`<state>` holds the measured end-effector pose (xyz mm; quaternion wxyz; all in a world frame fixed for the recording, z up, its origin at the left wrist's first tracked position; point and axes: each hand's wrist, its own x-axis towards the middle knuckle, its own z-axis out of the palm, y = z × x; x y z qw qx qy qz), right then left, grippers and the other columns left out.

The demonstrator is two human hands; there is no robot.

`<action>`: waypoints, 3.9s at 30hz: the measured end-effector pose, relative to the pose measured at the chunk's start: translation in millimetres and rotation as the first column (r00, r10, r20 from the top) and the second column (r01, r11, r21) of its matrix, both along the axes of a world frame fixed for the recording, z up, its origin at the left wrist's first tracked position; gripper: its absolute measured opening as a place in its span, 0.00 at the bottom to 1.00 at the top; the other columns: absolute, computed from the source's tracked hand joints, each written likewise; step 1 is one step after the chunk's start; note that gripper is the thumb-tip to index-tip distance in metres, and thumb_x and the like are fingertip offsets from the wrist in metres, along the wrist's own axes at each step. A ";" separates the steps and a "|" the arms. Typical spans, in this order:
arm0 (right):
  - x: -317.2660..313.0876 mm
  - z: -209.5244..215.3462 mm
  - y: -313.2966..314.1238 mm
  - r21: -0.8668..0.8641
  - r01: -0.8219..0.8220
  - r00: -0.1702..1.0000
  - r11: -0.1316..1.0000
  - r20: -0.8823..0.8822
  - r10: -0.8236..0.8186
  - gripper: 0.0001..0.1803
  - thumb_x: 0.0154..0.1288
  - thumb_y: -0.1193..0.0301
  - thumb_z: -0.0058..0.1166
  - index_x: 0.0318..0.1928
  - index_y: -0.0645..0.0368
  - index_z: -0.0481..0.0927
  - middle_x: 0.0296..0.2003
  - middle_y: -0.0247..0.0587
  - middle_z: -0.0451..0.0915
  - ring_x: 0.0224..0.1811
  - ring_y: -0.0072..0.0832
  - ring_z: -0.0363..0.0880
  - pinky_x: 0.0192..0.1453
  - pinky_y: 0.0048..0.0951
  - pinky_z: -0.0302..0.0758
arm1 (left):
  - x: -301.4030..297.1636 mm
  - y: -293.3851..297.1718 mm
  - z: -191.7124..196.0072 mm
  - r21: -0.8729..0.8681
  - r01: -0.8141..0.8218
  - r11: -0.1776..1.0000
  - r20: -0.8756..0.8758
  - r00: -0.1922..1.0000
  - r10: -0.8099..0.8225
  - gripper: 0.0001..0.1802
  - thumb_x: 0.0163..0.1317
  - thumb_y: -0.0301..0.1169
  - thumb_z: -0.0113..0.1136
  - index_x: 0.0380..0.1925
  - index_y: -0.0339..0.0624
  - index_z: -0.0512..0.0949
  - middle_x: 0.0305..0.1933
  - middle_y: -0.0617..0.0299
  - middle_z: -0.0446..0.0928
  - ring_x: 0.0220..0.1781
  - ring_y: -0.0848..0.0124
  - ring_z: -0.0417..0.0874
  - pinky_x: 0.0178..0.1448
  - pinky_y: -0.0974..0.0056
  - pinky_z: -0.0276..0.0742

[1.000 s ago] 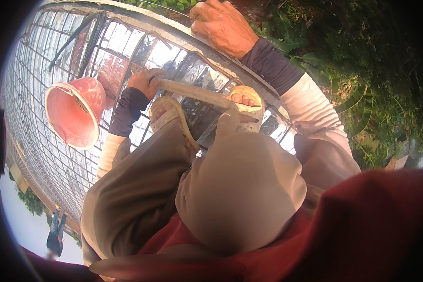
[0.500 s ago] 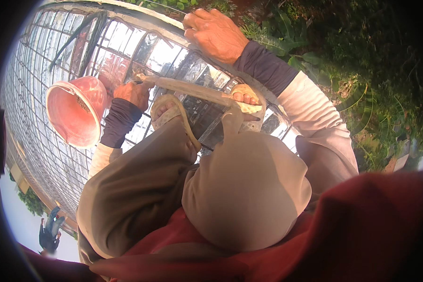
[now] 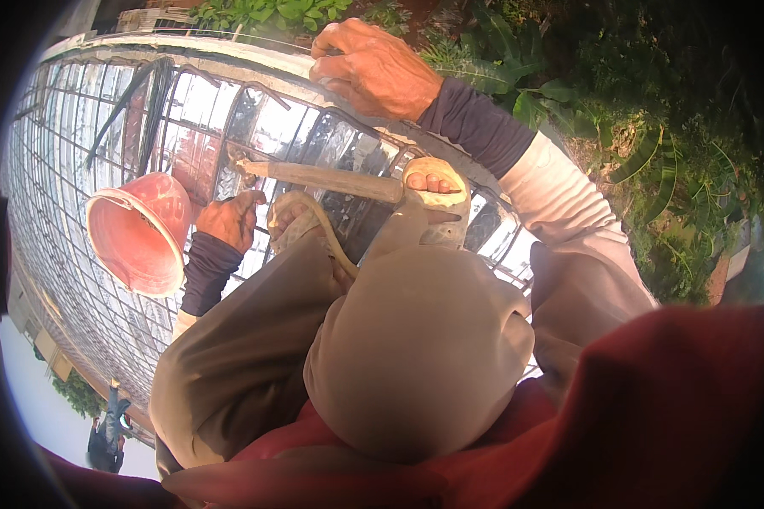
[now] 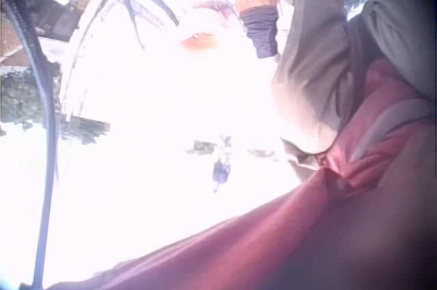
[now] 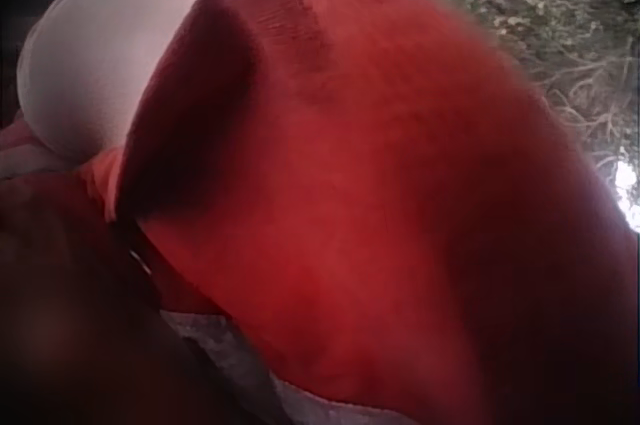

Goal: The person works on the edge of a greenhouse roof, using a hammer and nails to secure a metal frame. They repeatedly hammer nails into the frame and occasionally reach into a pink bucket to retrieve more nails.

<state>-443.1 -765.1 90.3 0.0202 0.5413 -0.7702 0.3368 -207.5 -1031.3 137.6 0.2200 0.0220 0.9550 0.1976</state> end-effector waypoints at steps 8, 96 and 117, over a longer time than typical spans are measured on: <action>-1.0 -10.9 -17.1 0.239 -0.175 0.981 0.955 -0.040 0.190 0.18 0.57 0.78 0.64 0.49 0.56 0.80 0.60 0.44 0.73 0.61 0.46 0.72 0.61 0.46 0.75 | 5.6 7.1 -5.6 0.057 -0.104 0.993 0.035 0.994 0.103 0.11 0.66 0.30 0.58 0.46 0.49 0.85 0.27 0.46 0.83 0.30 0.48 0.86 0.37 0.51 0.81; 130.4 31.7 -50.0 0.094 0.153 0.630 0.984 0.758 -0.170 0.14 0.81 0.69 0.43 0.45 0.65 0.81 0.34 0.46 0.82 0.36 0.37 0.80 0.43 0.37 0.74 | -128.7 27.9 -65.6 -0.110 0.229 0.967 -0.567 0.785 -0.250 0.07 0.53 0.36 0.61 0.31 0.54 0.85 0.31 0.59 0.86 0.62 0.56 0.80 0.69 0.50 0.71; 114.3 63.8 -19.2 0.033 0.008 0.909 0.999 0.417 -0.021 0.18 0.62 0.76 0.58 0.52 0.67 0.78 0.51 0.57 0.78 0.55 0.57 0.75 0.59 0.50 0.72 | -87.7 67.1 -139.7 0.356 -0.302 0.884 -0.225 0.891 0.395 0.19 0.70 0.38 0.56 0.56 0.43 0.81 0.42 0.42 0.85 0.43 0.41 0.86 0.49 0.45 0.82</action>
